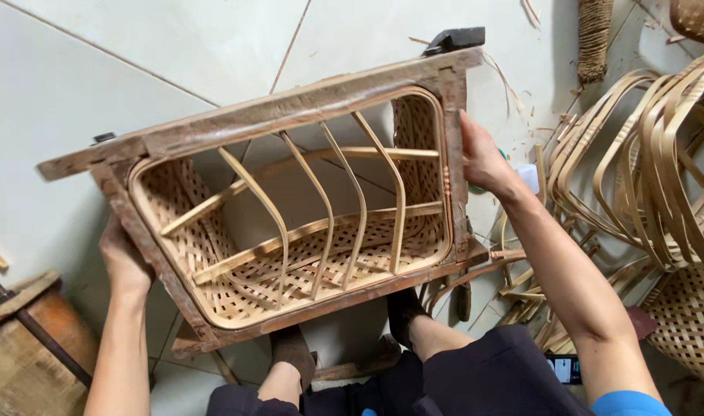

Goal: The person inserts and secures bamboo strips into a rectangular basket frame using a hammer and applies glue to the joints. The person repeatedly hammers the strips into place and rotates the basket to access different sides.

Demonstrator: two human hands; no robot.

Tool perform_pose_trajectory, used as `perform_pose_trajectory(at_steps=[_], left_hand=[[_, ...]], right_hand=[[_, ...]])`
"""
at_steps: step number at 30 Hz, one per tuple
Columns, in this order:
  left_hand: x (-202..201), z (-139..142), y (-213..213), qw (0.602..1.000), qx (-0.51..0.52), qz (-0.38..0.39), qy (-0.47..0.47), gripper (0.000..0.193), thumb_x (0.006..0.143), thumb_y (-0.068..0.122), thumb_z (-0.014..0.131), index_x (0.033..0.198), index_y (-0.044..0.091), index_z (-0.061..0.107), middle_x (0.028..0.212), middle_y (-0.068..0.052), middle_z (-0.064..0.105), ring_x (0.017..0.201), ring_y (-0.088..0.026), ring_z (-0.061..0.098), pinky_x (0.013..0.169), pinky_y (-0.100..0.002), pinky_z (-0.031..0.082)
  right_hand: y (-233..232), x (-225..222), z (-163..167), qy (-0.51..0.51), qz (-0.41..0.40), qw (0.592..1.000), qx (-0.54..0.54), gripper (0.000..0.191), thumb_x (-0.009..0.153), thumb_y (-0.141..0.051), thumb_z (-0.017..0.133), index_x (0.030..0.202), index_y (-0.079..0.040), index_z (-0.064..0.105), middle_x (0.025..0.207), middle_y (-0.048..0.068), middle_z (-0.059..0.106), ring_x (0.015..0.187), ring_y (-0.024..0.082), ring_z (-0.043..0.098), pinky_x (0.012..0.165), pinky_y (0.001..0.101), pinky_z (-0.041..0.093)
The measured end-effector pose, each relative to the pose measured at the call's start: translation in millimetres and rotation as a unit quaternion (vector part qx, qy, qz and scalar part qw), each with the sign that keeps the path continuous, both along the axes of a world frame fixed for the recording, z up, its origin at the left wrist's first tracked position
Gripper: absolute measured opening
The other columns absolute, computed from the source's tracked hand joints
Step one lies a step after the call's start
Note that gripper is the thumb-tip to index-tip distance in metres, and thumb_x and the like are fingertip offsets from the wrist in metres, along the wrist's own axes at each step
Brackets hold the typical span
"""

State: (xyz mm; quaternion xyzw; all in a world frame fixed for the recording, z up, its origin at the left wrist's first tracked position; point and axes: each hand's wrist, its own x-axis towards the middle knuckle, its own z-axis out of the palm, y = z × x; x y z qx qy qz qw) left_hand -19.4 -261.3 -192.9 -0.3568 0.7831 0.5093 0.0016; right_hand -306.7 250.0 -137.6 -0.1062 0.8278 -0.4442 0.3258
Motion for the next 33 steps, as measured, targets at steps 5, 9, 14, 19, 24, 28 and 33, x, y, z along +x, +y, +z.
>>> perform_pose_trajectory(at_steps=[5,9,14,19,24,28,33], left_hand=[[-25.7,1.5,-1.2,0.984,-0.134,-0.114,-0.033,0.032,0.106,0.012,0.064,0.135,-0.001,0.062,0.121,-0.018,0.073,0.109,-0.026,0.07,0.095,-0.039,0.054],[-30.3,6.5,-0.1,0.984,-0.128,-0.121,-0.036,0.042,0.099,0.012,0.067,0.138,-0.001,0.059,0.124,-0.02,0.071,0.113,-0.029,0.069,0.096,-0.041,0.053],[-26.4,5.5,0.4,0.987,-0.096,-0.101,-0.075,0.043,0.105,0.012,0.063,0.146,0.001,0.057,0.135,-0.019,0.069,0.123,-0.029,0.066,0.107,-0.039,0.049],[-18.2,15.1,4.3,0.994,-0.004,-0.092,-0.055,0.065,0.087,-0.001,0.064,0.149,-0.003,0.045,0.143,-0.024,0.058,0.132,-0.033,0.056,0.113,-0.043,0.042],[-21.9,40.7,22.3,0.98,0.075,0.022,-0.181,0.056,0.1,0.004,0.043,0.156,0.006,0.033,0.156,-0.019,0.042,0.143,-0.032,0.042,0.116,-0.052,0.034],[-20.8,56.1,39.1,0.981,0.08,0.063,-0.162,0.046,0.104,0.011,0.038,0.15,0.007,0.041,0.155,-0.018,0.046,0.144,-0.03,0.044,0.119,-0.048,0.034],[-0.9,69.4,65.2,0.993,0.021,0.103,-0.062,0.053,0.108,0.027,0.045,0.157,0.007,0.037,0.158,-0.017,0.047,0.144,-0.032,0.048,0.122,-0.045,0.038]], right_hand=[[-6.0,-12.7,-13.4,-0.051,-0.025,0.998,-0.015,0.046,0.095,-0.009,0.072,0.136,-0.001,0.053,0.124,0.008,0.067,0.114,0.013,0.059,0.101,0.0308,0.051],[-7.5,-14.5,-14.6,-0.06,-0.027,0.998,-0.023,0.046,0.095,-0.006,0.069,0.136,0.0,0.052,0.127,0.009,0.066,0.116,0.014,0.059,0.102,0.0303,0.049],[-3.0,-9.9,-10.7,-0.112,-0.04,0.993,-0.006,0.038,0.099,-0.012,0.062,0.135,-0.001,0.055,0.129,0.011,0.067,0.118,0.017,0.063,0.103,0.0317,0.052],[14.8,3.9,-4.8,-0.134,0.008,0.982,0.131,0.04,0.103,-0.023,0.054,0.139,-0.006,0.057,0.126,0.01,0.069,0.113,0.021,0.065,0.1,0.0355,0.052],[33.0,21.0,-10.2,-0.144,-0.012,0.988,0.055,0.042,0.103,-0.027,0.054,0.14,-0.006,0.055,0.125,0.005,0.067,0.112,0.014,0.064,0.097,0.0319,0.052],[41.5,31.8,-17.1,-0.159,-0.04,0.986,0.004,0.039,0.103,-0.027,0.055,0.133,-0.003,0.06,0.117,0.006,0.071,0.104,0.012,0.065,0.092,0.0297,0.053],[58.9,54.4,-18.7,-0.184,-0.06,0.978,0.075,0.037,0.108,-0.028,0.054,0.131,-0.001,0.064,0.098,0.013,0.062,0.086,0.018,0.052,0.075,0.033,0.045]])
